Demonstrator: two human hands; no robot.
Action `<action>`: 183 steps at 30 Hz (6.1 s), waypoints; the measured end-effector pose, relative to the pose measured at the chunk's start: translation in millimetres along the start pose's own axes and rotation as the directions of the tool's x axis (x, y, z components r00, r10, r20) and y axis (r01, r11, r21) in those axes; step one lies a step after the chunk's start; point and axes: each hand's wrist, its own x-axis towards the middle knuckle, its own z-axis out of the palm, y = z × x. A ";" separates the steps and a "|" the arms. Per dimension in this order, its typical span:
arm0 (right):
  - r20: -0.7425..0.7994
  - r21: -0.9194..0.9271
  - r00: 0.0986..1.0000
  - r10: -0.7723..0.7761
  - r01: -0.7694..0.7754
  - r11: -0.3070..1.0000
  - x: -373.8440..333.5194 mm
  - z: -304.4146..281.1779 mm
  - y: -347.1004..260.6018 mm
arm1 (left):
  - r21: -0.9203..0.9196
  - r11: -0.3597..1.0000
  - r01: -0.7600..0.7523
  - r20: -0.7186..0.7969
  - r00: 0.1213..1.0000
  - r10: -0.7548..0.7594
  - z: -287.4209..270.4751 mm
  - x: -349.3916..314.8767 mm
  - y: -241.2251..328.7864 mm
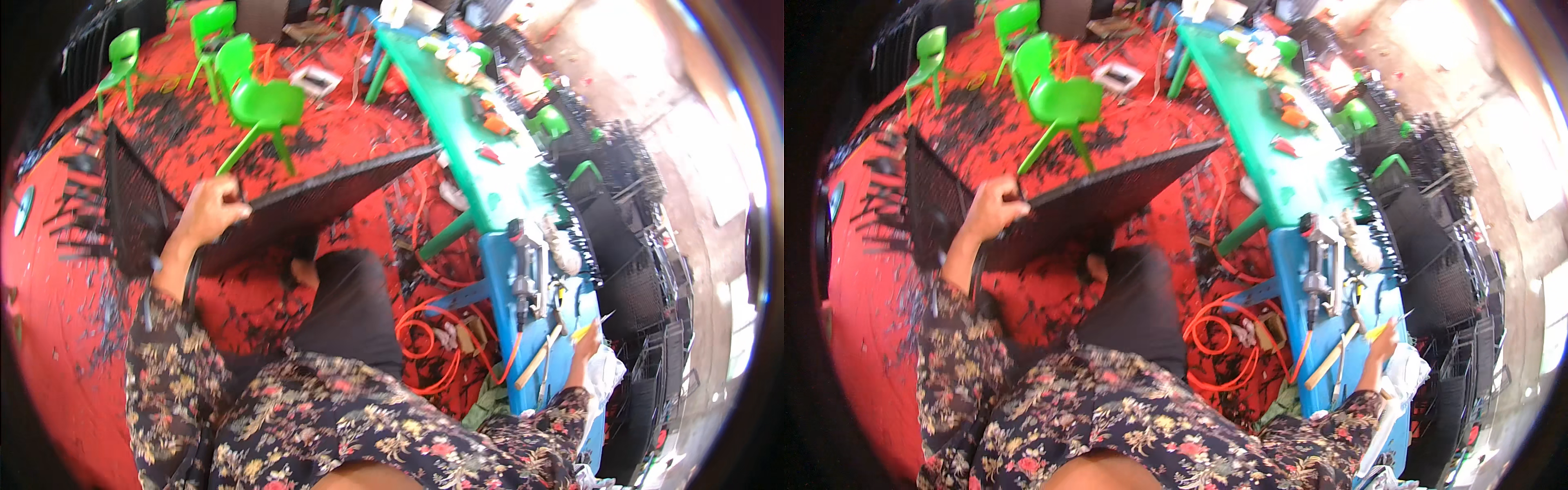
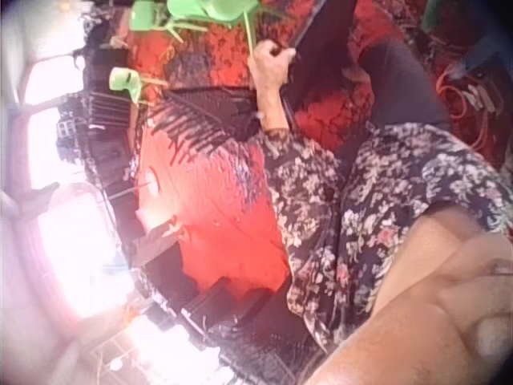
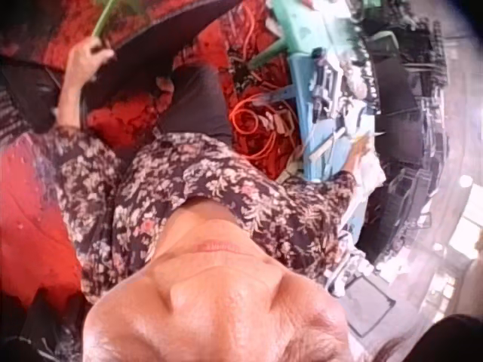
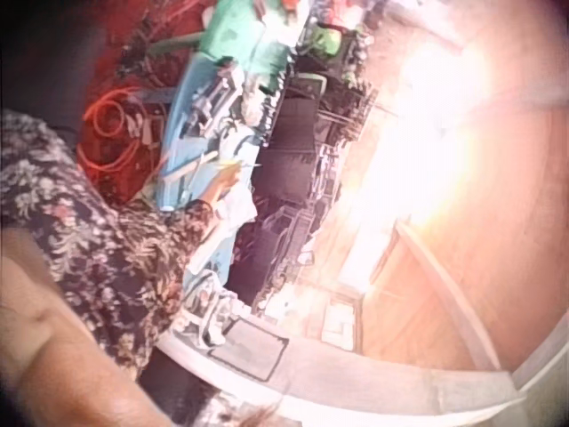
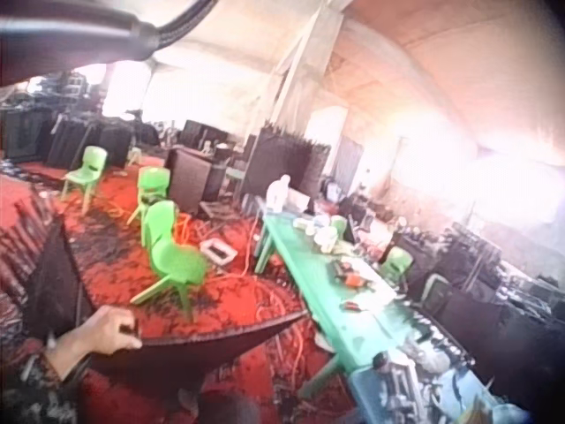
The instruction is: The person weaves strips of black material onto a chair frame, using a staple gun and pliers to secure the ends.
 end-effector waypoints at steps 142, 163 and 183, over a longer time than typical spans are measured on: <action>0.511 0.746 -0.038 -0.859 -0.477 0.465 -397.3 134.2 -508.0 | 0.617 0.757 -0.213 -0.044 0.952 0.304 34.2 -34.7 31.8; 0.188 0.897 0.092 -0.978 0.389 0.209 -423.6 226.1 -542.2 | 0.582 0.793 -0.180 -0.135 0.940 0.312 33.6 -37.3 37.3; 0.465 0.745 -0.584 -0.666 -0.149 0.650 -397.1 224.3 -543.5 | 0.507 0.806 -0.304 -0.035 0.928 0.372 27.9 -38.7 38.1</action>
